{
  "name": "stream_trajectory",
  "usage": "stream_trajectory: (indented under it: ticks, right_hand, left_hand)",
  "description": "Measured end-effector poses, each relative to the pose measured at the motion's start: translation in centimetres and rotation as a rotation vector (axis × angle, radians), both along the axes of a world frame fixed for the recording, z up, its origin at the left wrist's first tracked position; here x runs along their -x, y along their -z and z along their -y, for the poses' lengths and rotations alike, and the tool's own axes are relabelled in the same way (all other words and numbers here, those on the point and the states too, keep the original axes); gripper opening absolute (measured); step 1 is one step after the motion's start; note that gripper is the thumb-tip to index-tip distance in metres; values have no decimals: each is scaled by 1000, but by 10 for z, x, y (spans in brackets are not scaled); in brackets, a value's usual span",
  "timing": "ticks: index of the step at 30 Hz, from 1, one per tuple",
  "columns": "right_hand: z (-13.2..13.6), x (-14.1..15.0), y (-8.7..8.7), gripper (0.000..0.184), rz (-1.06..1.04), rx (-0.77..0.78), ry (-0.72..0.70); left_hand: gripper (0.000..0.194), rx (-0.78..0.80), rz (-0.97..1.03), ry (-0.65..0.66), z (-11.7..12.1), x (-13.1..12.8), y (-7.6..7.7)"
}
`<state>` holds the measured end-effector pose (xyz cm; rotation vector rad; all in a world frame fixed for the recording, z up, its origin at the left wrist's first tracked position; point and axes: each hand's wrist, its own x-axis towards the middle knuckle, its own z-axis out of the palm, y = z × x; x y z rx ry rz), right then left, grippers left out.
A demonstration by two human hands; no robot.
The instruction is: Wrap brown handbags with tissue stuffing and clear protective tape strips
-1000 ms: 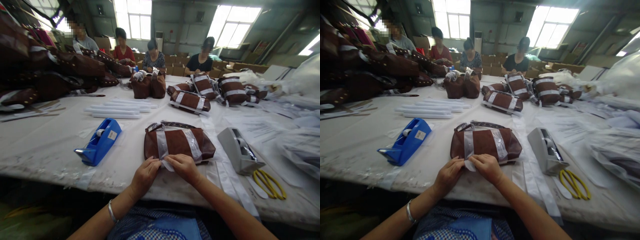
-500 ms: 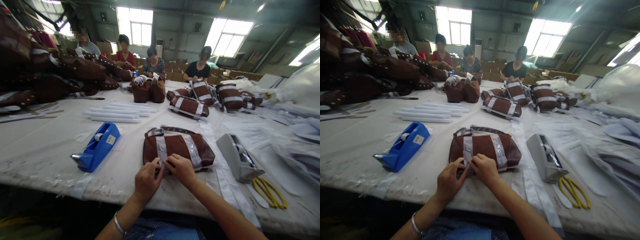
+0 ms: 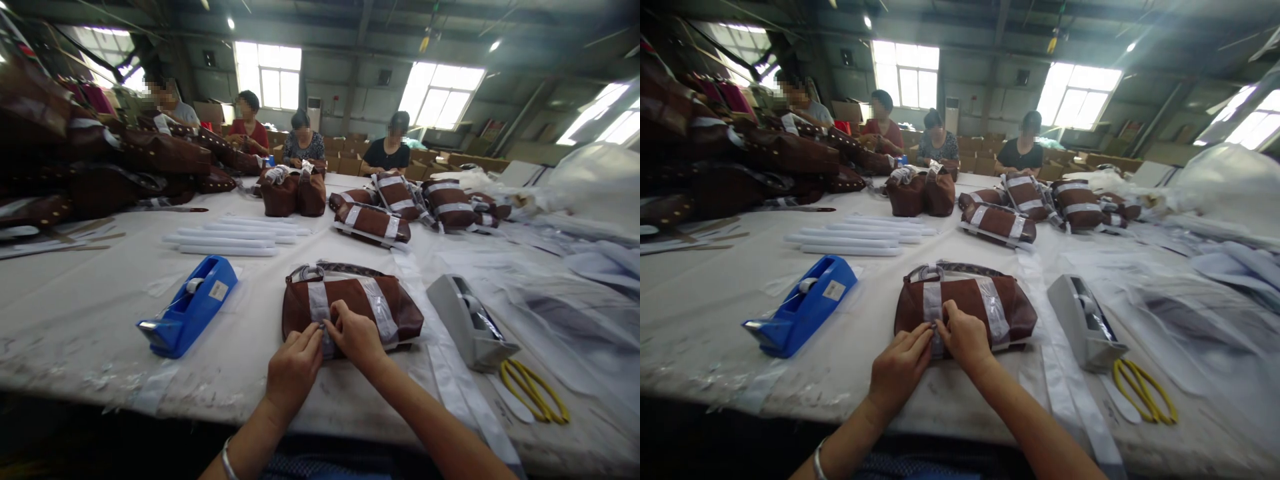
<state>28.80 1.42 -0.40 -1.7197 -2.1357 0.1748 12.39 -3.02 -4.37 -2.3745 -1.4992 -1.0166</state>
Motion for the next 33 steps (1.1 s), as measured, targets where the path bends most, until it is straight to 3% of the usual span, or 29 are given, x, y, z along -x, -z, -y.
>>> stream_trajectory:
  ticks: [4,10,13,15,18,22,26,30,33]
  right_hand:
    - [13,-44,-7,18,-112,-130,112]
    - [44,-198,-25,35,-76,-436,399]
    - [56,-264,-33,39,-227,-340,635]
    - [59,-288,-34,37,-375,-219,763]
    - [56,-299,-26,35,-527,-105,799]
    - [50,-293,-15,39,-778,-46,770]
    - [51,-283,-22,44,-967,-164,777]
    - [73,-270,-39,38,-1111,-345,765]
    - [100,-260,-35,37,-1284,-310,790]
  left_hand:
    - [30,13,-36,-11,-1,-2,-2]
    - [32,-7,-46,-3,-3,4,-1]
    - [37,-36,-53,27,-7,7,3]
    - [40,-51,-57,55,-9,8,6]
    - [42,-54,-54,90,-10,9,7]
    - [41,-35,-33,107,-10,10,4]
    - [42,-28,-2,114,-10,9,0]
    - [41,1,7,121,-10,10,0]
    - [42,17,21,146,-11,11,2]
